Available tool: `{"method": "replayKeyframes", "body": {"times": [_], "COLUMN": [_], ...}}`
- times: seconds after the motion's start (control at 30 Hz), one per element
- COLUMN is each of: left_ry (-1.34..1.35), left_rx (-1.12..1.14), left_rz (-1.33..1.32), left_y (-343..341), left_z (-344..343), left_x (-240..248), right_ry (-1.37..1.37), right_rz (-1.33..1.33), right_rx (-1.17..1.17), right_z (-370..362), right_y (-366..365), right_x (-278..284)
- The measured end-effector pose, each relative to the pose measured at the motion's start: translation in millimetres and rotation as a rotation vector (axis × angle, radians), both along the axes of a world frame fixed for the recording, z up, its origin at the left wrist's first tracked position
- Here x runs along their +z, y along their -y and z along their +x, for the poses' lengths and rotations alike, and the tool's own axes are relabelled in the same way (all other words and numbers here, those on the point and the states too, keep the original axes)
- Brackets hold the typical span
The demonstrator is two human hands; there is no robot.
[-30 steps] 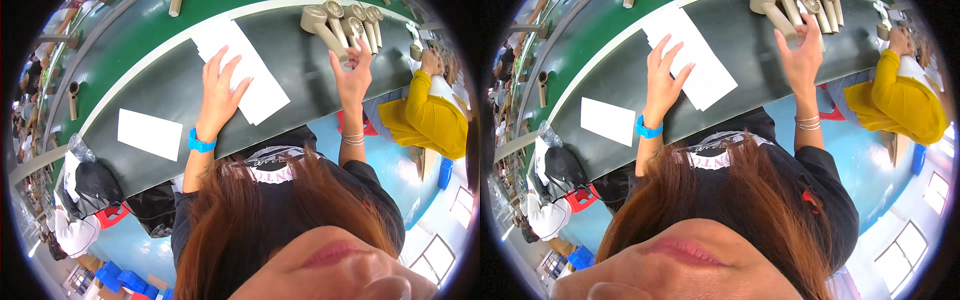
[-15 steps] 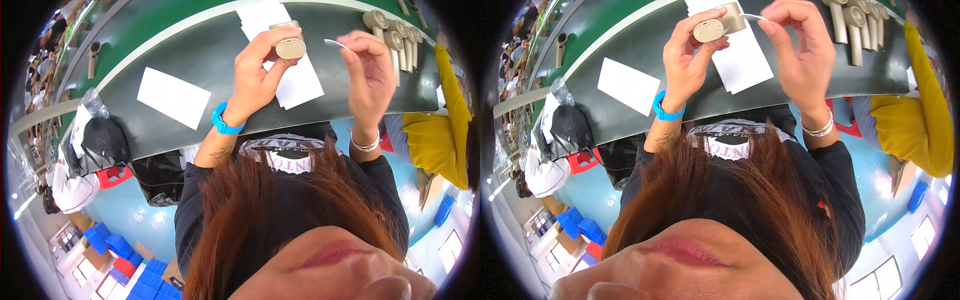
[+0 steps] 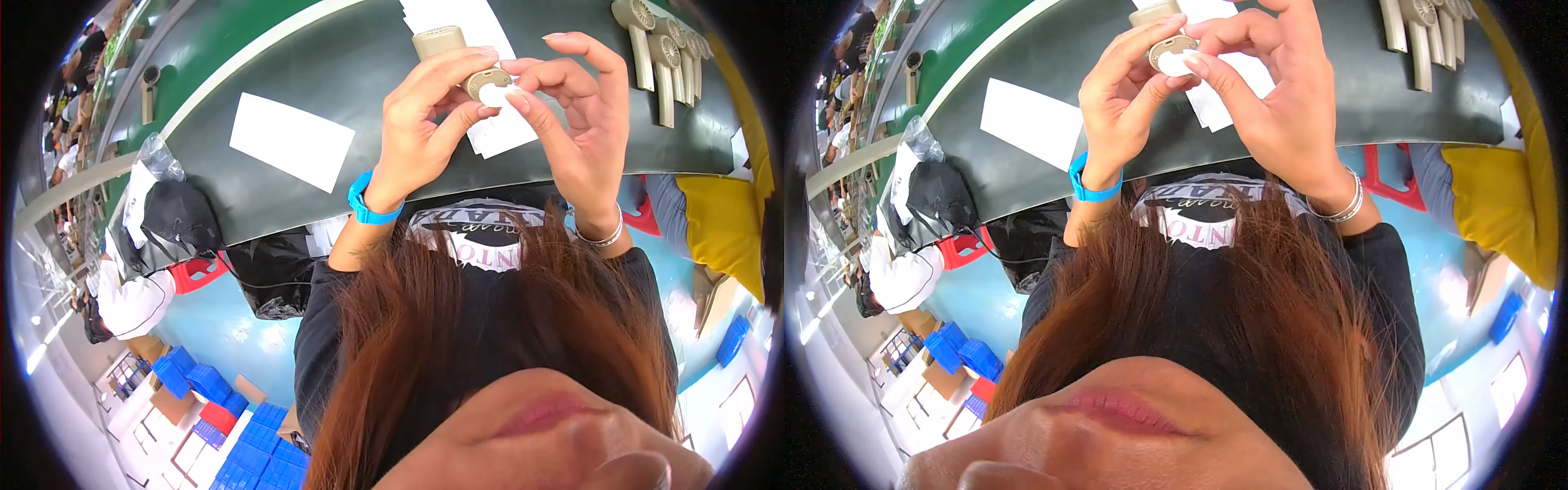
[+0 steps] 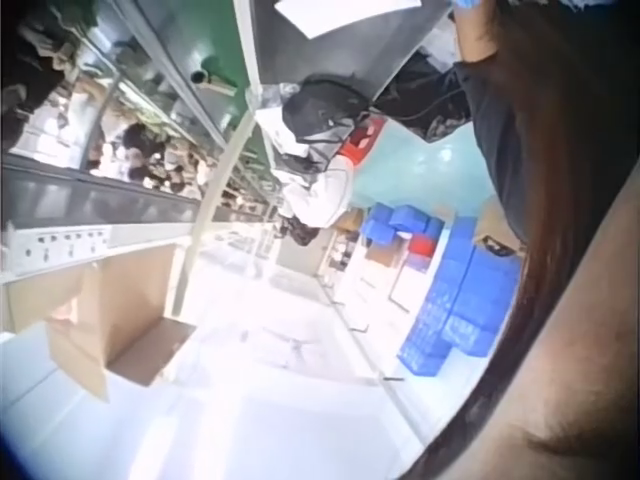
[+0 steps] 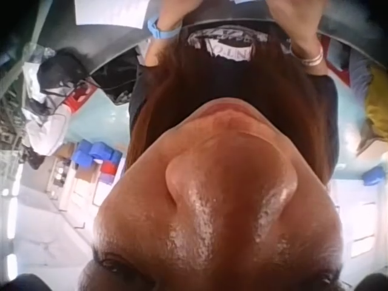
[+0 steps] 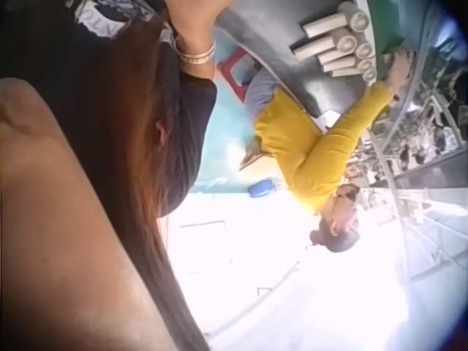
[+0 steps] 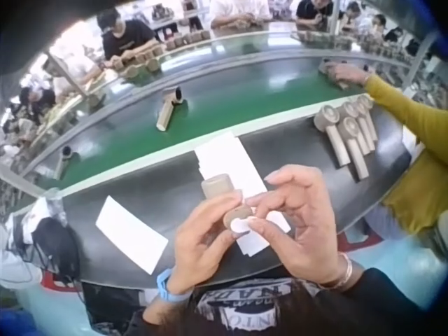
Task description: The person picks up mini fan handles, peels circular stickers from sticker backing sheets, and attaches the stickers onto the bottom of each fan handle before placing them down on the table.
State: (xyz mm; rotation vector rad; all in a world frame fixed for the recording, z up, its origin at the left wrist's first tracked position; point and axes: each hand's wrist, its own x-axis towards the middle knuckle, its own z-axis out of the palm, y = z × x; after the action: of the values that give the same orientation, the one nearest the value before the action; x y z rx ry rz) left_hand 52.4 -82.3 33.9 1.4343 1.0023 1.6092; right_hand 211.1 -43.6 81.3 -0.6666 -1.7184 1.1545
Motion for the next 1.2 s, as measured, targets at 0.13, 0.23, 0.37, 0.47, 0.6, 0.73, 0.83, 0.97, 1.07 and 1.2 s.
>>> {"method": "replayKeyframes", "body": {"times": [0.13, 0.23, 0.37, 0.47, 0.6, 0.73, 0.83, 0.97, 1.07, 1.2], "left_ry": [0.042, 0.075, 0.089, 0.127, 0.140, 0.138, 0.166, 0.180, 0.191, 0.204], "left_rx": [-0.047, -0.076, -0.102, -0.145, -0.161, -0.162, -0.169, -0.167, -0.160, -0.162], "left_rz": [-0.005, -0.018, -0.025, -0.053, -0.054, -0.035, -0.058, -0.059, -0.077, -0.091], "left_y": [-0.6, 0.5, 1.1, 1.6, 1.1, 0.5, 1.6, 2.4, 2.7, 3.2], "left_z": [3.3, 3.4, 1.4, 1.0, 1.2, 2.1, 2.2, 3.8, 3.1, 4.7], "left_x": [1.0, 2.1, 3.0, 4.2, 4.6, 4.1, 4.3, 4.2, 2.9, 7.7], "right_ry": [0.025, 0.028, 0.023, 0.028, 0.034, 0.043, 0.052, 0.066, 0.079, 0.081], "right_rz": [-0.017, 0.013, -0.007, -0.007, -0.016, -0.016, -0.018, -0.013, -0.011, 0.011], "right_rx": [-0.031, -0.022, -0.011, -0.016, -0.020, -0.016, -0.026, -0.026, -0.032, -0.039], "right_z": [2.6, 3.1, 3.0, 4.1, 4.1, 5.3, 5.1, 5.2, 4.4, 5.4], "right_y": [0.1, -0.8, -1.5, -1.5, -0.8, -1.1, -0.2, 0.4, 0.4, 2.0], "right_x": [-1.3, -1.0, -1.7, -2.0, -0.6, -1.0, -1.0, 0.2, -0.8, 3.1]}}
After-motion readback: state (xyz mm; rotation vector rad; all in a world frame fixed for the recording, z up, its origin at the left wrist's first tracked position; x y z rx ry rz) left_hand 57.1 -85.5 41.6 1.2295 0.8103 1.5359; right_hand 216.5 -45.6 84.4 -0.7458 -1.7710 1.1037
